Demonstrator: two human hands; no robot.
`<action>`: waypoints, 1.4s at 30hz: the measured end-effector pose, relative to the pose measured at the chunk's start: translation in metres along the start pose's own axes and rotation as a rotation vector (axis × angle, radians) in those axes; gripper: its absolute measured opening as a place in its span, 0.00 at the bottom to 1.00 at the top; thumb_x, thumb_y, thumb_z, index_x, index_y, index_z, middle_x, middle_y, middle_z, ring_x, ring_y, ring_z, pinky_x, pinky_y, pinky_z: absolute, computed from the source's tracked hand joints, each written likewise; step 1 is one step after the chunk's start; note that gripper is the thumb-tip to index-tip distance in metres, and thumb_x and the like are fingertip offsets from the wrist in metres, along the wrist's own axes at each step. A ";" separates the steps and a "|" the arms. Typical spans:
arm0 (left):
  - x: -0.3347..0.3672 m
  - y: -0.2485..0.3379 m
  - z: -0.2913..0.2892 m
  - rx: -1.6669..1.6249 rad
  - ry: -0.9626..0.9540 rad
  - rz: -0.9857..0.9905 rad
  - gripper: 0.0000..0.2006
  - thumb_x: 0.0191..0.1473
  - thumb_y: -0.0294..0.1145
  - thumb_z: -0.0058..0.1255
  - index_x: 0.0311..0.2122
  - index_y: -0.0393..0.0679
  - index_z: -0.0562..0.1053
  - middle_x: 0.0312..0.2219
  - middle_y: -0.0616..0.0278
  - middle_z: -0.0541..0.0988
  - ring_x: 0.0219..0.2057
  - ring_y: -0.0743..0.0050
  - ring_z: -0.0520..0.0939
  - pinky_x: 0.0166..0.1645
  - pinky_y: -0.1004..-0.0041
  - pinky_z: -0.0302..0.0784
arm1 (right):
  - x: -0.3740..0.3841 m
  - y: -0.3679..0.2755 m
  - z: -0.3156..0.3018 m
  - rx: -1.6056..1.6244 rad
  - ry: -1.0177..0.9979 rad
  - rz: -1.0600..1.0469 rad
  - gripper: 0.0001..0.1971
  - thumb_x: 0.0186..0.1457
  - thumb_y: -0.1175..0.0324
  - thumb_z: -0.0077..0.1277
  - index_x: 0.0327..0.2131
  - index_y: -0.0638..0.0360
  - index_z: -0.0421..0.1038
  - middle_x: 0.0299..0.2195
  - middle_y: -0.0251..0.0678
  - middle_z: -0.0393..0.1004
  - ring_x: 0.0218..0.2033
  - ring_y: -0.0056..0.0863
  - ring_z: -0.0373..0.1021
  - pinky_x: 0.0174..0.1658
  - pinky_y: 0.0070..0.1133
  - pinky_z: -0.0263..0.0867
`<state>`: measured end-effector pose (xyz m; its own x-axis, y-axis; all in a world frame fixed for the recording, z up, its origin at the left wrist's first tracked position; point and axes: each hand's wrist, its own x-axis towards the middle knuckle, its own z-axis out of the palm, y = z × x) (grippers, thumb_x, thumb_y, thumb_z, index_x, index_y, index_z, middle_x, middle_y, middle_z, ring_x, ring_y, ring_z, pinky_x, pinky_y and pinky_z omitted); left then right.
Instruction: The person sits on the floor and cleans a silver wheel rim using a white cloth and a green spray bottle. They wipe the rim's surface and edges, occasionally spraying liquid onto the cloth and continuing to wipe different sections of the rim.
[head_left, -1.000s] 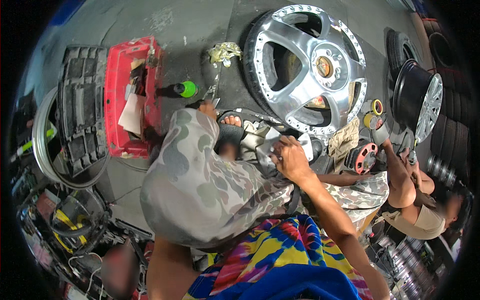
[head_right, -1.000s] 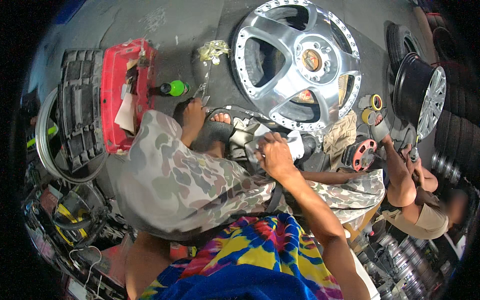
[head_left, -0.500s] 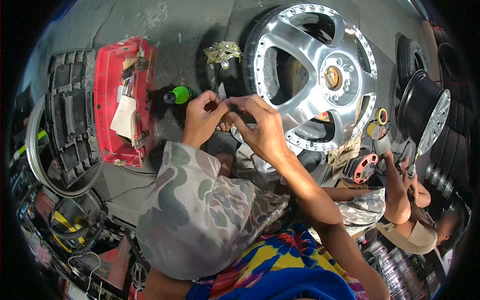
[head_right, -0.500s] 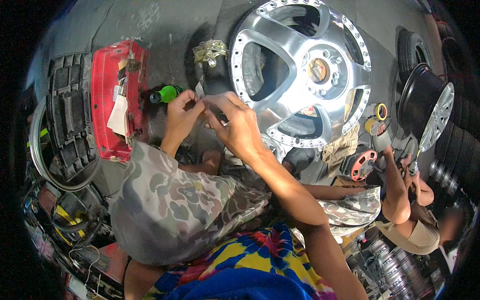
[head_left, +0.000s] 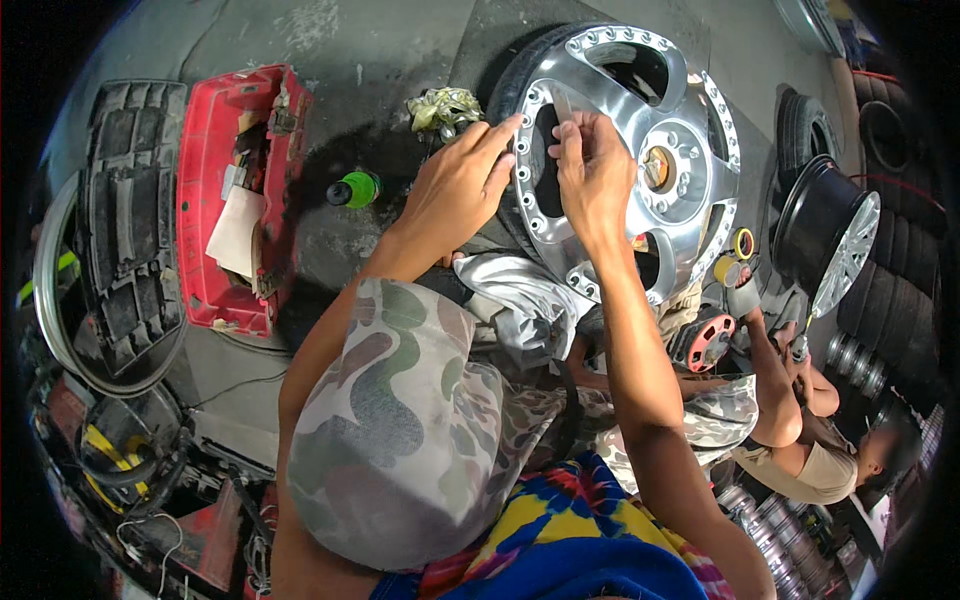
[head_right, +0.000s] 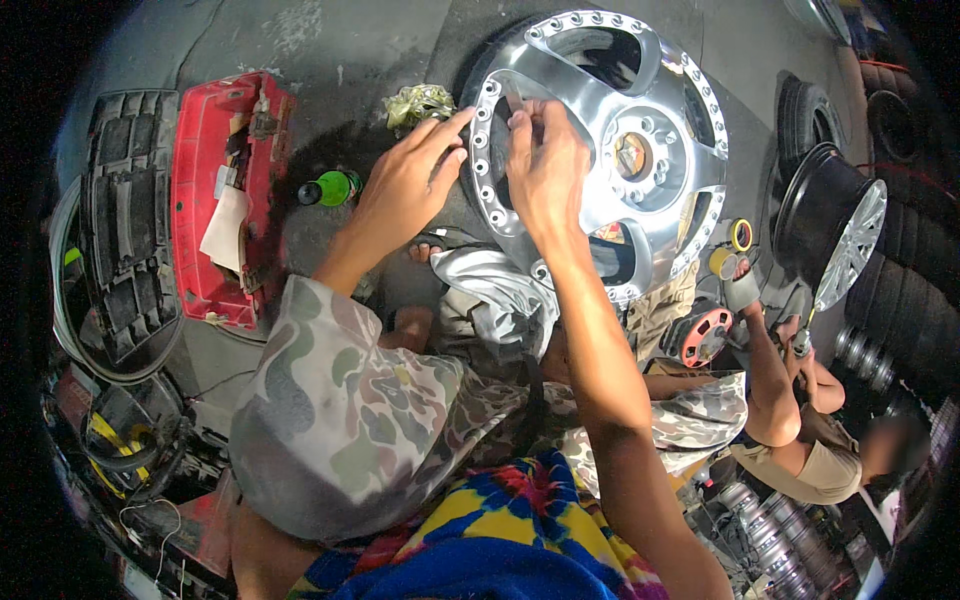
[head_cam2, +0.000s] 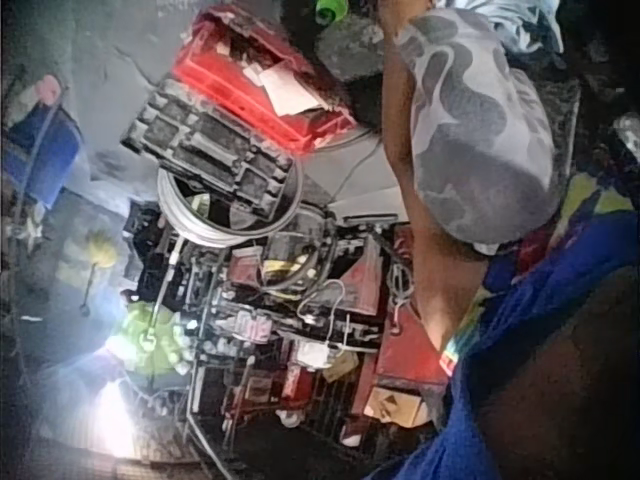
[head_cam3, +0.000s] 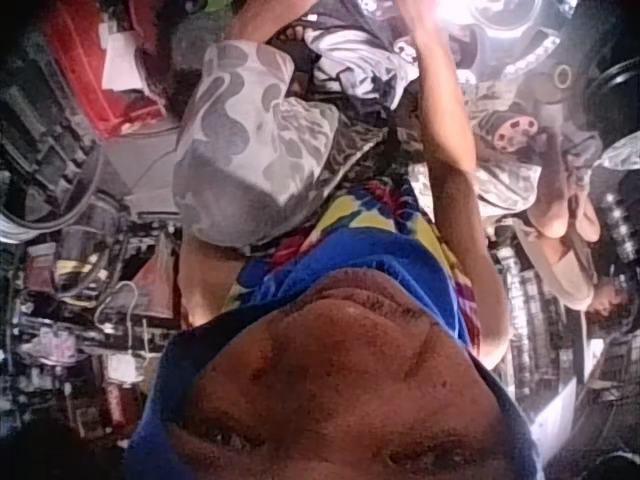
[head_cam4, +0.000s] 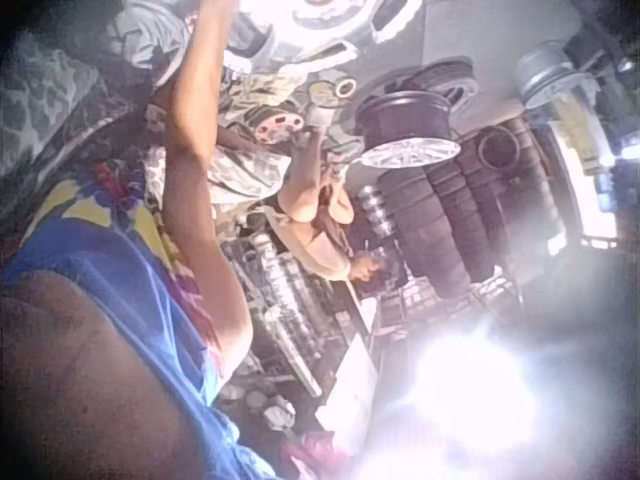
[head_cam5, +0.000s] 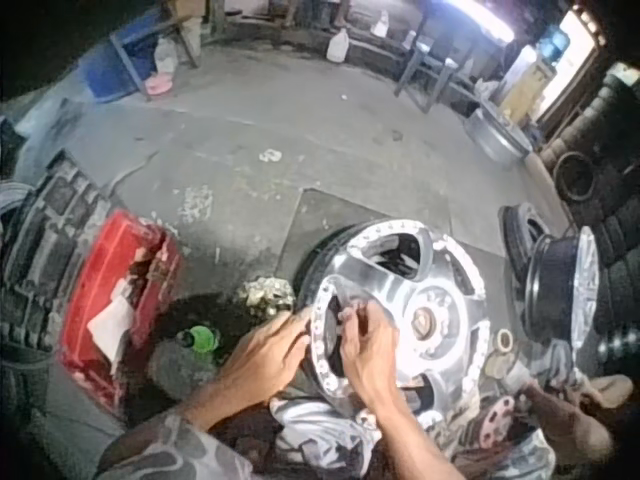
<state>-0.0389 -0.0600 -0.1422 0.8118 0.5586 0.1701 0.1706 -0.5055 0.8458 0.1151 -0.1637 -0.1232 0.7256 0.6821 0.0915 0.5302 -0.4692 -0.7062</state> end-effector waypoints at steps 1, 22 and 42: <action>-0.003 -0.004 0.003 0.058 -0.019 -0.009 0.23 0.64 0.26 0.50 0.65 0.44 0.70 0.40 0.51 0.78 0.39 0.45 0.83 0.44 0.58 0.80 | 0.006 -0.001 0.002 -0.056 0.008 -0.011 0.10 0.67 0.69 0.53 0.42 0.68 0.76 0.30 0.43 0.83 0.30 0.25 0.82 0.36 0.24 0.76; -0.031 -0.005 0.002 0.259 -0.171 -0.062 0.29 0.59 0.21 0.49 0.67 0.48 0.69 0.40 0.50 0.74 0.38 0.45 0.83 0.42 0.54 0.82 | 0.018 0.025 0.033 0.005 0.049 -0.037 0.13 0.67 0.67 0.56 0.40 0.72 0.78 0.28 0.39 0.83 0.25 0.23 0.81 0.28 0.20 0.74; -0.037 0.000 -0.005 0.167 -0.191 -0.060 0.29 0.59 0.22 0.49 0.67 0.50 0.69 0.42 0.51 0.74 0.38 0.46 0.83 0.42 0.55 0.81 | 0.017 0.006 0.015 -0.082 -0.089 -0.065 0.10 0.65 0.65 0.54 0.40 0.62 0.77 0.30 0.51 0.80 0.34 0.52 0.78 0.41 0.41 0.71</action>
<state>-0.0717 -0.0774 -0.1464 0.8856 0.4643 0.0104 0.2984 -0.5862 0.7532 0.1238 -0.1460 -0.1365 0.6489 0.7577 0.0698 0.6115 -0.4647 -0.6405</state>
